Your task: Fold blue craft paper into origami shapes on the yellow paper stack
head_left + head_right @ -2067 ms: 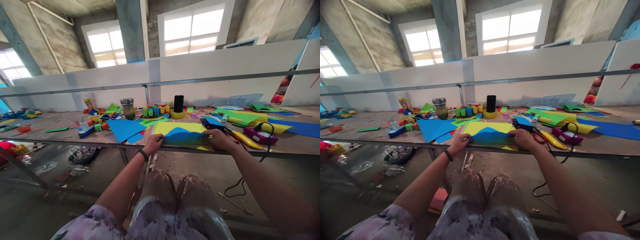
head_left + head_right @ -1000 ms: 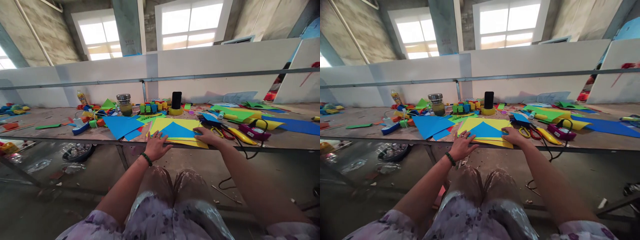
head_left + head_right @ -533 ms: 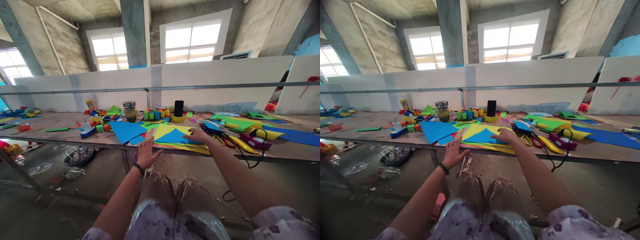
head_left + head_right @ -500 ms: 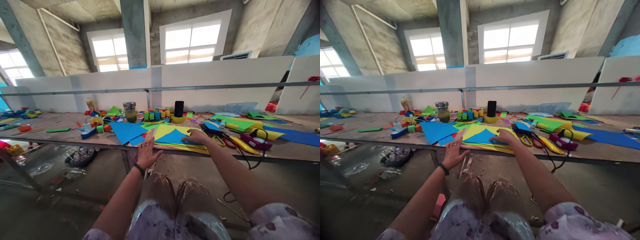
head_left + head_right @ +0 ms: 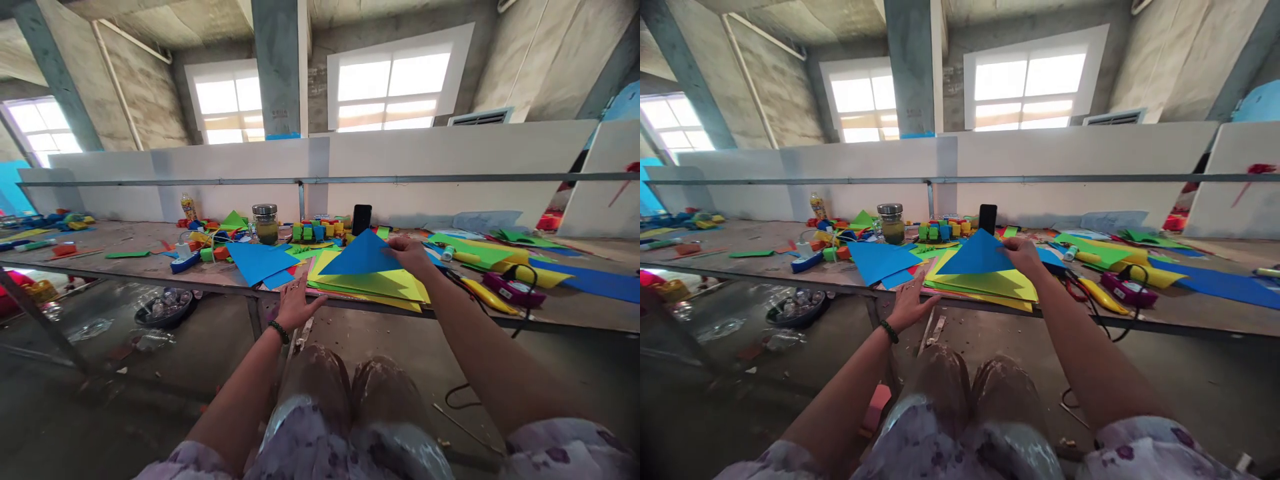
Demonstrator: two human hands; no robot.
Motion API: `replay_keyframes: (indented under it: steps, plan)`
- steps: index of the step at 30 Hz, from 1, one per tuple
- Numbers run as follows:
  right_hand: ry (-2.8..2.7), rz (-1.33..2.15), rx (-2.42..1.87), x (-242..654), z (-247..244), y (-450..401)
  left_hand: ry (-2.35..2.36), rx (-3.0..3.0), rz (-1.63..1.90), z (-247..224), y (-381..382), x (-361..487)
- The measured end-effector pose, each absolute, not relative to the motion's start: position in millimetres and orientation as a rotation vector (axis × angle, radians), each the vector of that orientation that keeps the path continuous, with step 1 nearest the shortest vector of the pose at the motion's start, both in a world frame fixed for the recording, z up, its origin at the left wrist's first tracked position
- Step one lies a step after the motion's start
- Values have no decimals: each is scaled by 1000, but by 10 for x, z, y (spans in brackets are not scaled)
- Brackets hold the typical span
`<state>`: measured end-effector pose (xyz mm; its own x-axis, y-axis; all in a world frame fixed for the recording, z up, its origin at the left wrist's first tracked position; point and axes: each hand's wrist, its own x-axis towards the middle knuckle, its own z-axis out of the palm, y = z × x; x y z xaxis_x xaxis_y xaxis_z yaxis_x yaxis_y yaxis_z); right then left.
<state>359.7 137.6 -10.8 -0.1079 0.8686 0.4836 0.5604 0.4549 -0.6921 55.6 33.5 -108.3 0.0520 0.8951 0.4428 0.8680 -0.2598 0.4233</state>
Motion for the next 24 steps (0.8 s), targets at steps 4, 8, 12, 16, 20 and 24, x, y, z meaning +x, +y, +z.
replay_keyframes:
  steps: [4, 8, 12, 16, 20, 24]
  plan:
    - [-1792, 386, -1033, 3558, 74, 1105, 1966, 2152, 1360, -880, 326, 620]
    - [-1971, 346, -838, 3548, -75, 817, 2080, 2378, 1445, -744, 184, 767]
    - [-2052, 261, -884, 3589, -423, 712, 2072, 2543, 1397, -903, 44, 825]
    - [-2073, 97, -1008, 3638, -678, 777, 2062, 2478, 1458, -1097, 39, 744]
    - [-2144, 17, -1210, 3663, -774, 901, 1849, 2661, 1165, -1024, 155, 707]
    - [-2165, -107, -1346, 3672, -807, 922, 1547, 2761, 882, -788, 272, 797]
